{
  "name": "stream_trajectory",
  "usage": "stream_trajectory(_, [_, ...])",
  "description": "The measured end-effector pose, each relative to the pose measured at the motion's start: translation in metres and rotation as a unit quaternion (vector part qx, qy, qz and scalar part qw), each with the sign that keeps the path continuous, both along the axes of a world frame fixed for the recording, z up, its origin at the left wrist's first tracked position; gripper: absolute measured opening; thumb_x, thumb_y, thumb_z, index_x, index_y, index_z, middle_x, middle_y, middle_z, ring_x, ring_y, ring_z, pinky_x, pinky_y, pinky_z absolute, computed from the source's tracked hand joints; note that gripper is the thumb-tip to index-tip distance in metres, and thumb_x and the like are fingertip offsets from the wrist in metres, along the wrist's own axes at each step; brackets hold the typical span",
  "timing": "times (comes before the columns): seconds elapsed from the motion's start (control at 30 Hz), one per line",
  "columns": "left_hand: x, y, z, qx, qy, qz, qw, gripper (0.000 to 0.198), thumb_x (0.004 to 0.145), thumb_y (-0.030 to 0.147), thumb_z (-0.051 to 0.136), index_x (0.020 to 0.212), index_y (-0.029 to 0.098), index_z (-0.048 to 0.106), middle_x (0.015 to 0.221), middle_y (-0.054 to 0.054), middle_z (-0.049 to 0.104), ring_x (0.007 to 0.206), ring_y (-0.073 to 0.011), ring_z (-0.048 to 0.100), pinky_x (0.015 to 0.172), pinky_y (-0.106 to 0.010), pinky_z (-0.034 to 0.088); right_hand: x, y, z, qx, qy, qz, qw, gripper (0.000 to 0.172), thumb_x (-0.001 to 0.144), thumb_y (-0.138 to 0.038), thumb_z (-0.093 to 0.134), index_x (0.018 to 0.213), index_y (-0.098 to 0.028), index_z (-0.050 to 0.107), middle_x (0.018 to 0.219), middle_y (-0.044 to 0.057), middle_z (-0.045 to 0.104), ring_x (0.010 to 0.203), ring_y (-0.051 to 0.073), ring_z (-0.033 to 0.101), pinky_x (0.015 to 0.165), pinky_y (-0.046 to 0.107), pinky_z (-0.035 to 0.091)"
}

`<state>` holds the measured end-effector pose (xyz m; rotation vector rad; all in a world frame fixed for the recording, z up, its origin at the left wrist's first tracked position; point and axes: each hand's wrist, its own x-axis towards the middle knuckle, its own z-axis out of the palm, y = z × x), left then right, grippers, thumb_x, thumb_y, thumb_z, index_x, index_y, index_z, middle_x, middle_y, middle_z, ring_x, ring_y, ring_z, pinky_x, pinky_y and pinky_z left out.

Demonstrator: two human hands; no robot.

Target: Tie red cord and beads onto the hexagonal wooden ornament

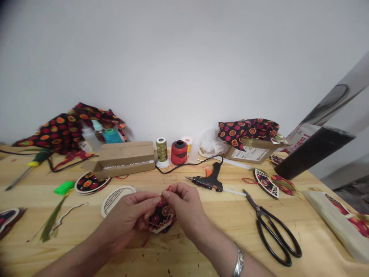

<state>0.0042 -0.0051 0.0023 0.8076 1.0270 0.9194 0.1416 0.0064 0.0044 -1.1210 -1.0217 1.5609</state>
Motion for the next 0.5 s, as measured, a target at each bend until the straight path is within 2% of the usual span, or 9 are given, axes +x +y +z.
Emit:
stream_trajectory(0.27, [-0.002,0.001,-0.004,0.008,0.006,-0.006,1.000,0.018,0.069,0.031,0.065,0.072,0.013,0.070,0.040,0.008,0.038,0.037,-0.0024,0.026,0.036,-0.014,0.020,0.001,0.001,0.001,-0.003,0.001,0.005,1.000,0.020,0.065,-0.027,0.064,0.057,-0.013,0.052,0.042,-0.007,0.041,0.039,0.004,0.031,0.039,0.017,0.022])
stream_trajectory(0.5, [0.001,0.001,0.006,-0.008,-0.012,-0.008,1.000,0.013,0.070,0.026,0.065,0.074,0.014,0.071,0.044,0.004,0.052,0.038,-0.0042,0.039,0.035,-0.014,0.028,0.002,0.002,0.002,0.008,-0.018,-0.003,1.000,0.021,0.065,-0.029,0.065,0.056,-0.014,0.053,0.043,-0.007,0.042,0.040,0.005,0.032,0.039,0.018,0.023])
